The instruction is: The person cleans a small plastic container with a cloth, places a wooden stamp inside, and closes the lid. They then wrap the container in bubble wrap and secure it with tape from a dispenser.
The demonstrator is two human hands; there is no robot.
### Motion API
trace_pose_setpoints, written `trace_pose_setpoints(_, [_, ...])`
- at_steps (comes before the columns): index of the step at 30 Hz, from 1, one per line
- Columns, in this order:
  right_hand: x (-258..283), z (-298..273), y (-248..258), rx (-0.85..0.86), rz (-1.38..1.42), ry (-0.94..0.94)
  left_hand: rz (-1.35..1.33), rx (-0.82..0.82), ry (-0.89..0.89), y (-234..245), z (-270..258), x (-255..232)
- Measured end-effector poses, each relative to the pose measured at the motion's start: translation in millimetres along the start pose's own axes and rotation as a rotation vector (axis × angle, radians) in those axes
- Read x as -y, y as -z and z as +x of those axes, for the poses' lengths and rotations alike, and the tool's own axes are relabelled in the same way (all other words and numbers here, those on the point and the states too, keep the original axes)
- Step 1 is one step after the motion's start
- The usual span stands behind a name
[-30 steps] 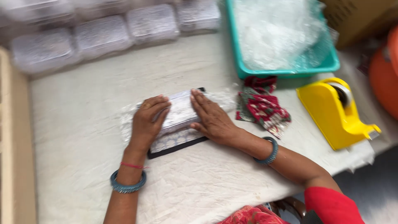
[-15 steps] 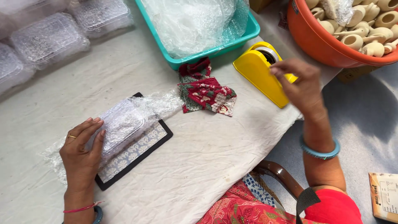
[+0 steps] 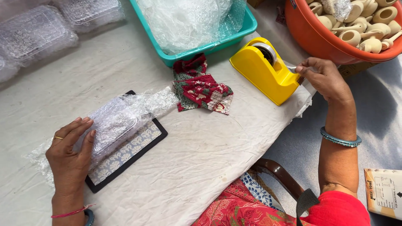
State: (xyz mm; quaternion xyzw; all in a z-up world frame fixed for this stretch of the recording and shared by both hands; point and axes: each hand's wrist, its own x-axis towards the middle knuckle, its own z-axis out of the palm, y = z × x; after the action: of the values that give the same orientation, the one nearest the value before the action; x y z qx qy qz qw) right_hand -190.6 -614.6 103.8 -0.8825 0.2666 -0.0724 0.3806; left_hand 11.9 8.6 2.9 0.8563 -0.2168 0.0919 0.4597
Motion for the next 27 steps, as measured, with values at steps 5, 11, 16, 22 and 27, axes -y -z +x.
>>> trace_pose_setpoints(5, [4.1,-34.5,19.3,-0.137,-0.125,0.091,0.002,0.017,-0.006,-0.1,-0.3,2.3])
trace_pose_setpoints(11, [-39.7,-46.2,14.0,-0.115,0.068,-0.093,0.005,0.017,0.013,-0.9,-2.0,7.5])
trace_pose_setpoints(16, [-56.5,-47.7,1.5,-0.144,0.298,-0.163,0.011,0.017,0.014,-0.8,-3.5,8.1])
trace_pose_setpoints(22, [-74.3,-39.4,2.3,-0.121,0.348,-0.178,-0.009,-0.001,0.001,-1.9,0.2,6.0])
trace_pose_setpoints(27, [-182.4,-4.0,42.1,-0.111,-0.147,-0.098,-0.038,-0.075,-0.037,-7.5,1.0,9.8])
